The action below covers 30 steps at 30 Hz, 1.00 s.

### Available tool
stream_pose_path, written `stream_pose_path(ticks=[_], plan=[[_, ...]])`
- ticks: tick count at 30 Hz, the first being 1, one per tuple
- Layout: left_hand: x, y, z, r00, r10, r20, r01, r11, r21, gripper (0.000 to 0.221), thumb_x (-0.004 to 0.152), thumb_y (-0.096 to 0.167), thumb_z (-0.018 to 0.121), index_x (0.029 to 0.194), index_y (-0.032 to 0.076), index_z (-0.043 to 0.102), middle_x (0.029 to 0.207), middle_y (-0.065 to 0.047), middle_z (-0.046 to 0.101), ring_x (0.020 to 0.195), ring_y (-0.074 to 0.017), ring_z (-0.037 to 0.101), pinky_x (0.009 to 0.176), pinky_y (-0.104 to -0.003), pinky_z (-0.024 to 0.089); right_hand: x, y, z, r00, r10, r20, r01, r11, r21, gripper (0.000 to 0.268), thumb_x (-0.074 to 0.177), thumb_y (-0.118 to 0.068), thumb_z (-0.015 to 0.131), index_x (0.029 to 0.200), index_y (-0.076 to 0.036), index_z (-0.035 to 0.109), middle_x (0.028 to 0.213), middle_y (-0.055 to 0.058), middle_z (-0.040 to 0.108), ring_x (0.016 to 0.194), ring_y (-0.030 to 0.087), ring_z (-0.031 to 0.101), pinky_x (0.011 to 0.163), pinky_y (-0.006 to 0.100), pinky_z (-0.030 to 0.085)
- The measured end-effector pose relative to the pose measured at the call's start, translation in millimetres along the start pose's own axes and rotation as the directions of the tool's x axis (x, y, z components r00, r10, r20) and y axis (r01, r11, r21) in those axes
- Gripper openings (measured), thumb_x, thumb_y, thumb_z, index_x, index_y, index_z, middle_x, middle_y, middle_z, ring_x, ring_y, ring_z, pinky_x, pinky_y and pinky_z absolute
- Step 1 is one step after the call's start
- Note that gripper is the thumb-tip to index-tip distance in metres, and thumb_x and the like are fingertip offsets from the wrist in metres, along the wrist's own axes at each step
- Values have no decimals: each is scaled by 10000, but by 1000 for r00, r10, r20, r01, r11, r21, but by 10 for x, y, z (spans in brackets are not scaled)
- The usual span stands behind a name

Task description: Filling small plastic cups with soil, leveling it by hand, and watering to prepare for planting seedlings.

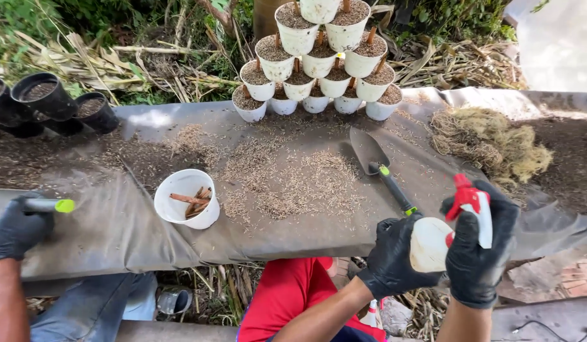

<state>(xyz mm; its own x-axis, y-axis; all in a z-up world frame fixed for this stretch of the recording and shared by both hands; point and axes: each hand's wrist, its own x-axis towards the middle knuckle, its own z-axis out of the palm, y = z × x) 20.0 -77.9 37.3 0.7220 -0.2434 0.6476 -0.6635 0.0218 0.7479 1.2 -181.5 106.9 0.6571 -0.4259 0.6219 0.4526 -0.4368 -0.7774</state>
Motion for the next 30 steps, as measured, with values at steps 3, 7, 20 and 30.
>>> stream_pose_path(ticks=[3, 7, 20, 30], plan=[[-77, -180, 178, 987, -109, 117, 102, 993, 59, 955, 639, 547, 715, 1420, 60, 456, 1387, -164, 598, 1326, -369, 567, 1106, -500, 362, 88, -32, -69, 972, -186, 143, 189, 982, -12, 635, 1088, -299, 463, 1581, 68, 302, 1306, 349, 570, 1120, 398, 630, 1062, 493, 538], [-12, -217, 115, 995, -52, 90, 43, 995, 94, 981, 680, 534, 705, 1454, 1, 420, 1390, -215, 577, 1316, -409, 559, 1098, -538, 371, 122, -118, 55, 991, -131, -6, 131, 991, 19, 525, 1110, -390, 530, 1429, 12, 423, 951, 189, 562, 873, 295, 620, 983, 437, 528], [-77, -270, -470, 976, 55, -208, -27, 990, 136, 935, 742, 523, 781, 1443, 21, 418, 1441, -221, 538, 1251, -421, 567, 1105, -497, 421, 38, -458, 689, 971, -111, 213, 114, 993, -2, 693, 1047, -378, 487, 1576, 48, 352, 1483, 215, 528, 929, 144, 555, 783, 264, 480], [-588, -461, -465, 967, -24, -253, 70, 982, 176, 848, 767, 412, 772, 1444, 24, 438, 1412, -221, 591, 1157, -436, 634, 993, -498, 457, -228, -128, 822, 917, -45, 397, 93, 990, -104, 524, 937, -234, 622, 1403, -26, 502, 1560, 254, 469, 1289, 334, 569, 927, 403, 583]])
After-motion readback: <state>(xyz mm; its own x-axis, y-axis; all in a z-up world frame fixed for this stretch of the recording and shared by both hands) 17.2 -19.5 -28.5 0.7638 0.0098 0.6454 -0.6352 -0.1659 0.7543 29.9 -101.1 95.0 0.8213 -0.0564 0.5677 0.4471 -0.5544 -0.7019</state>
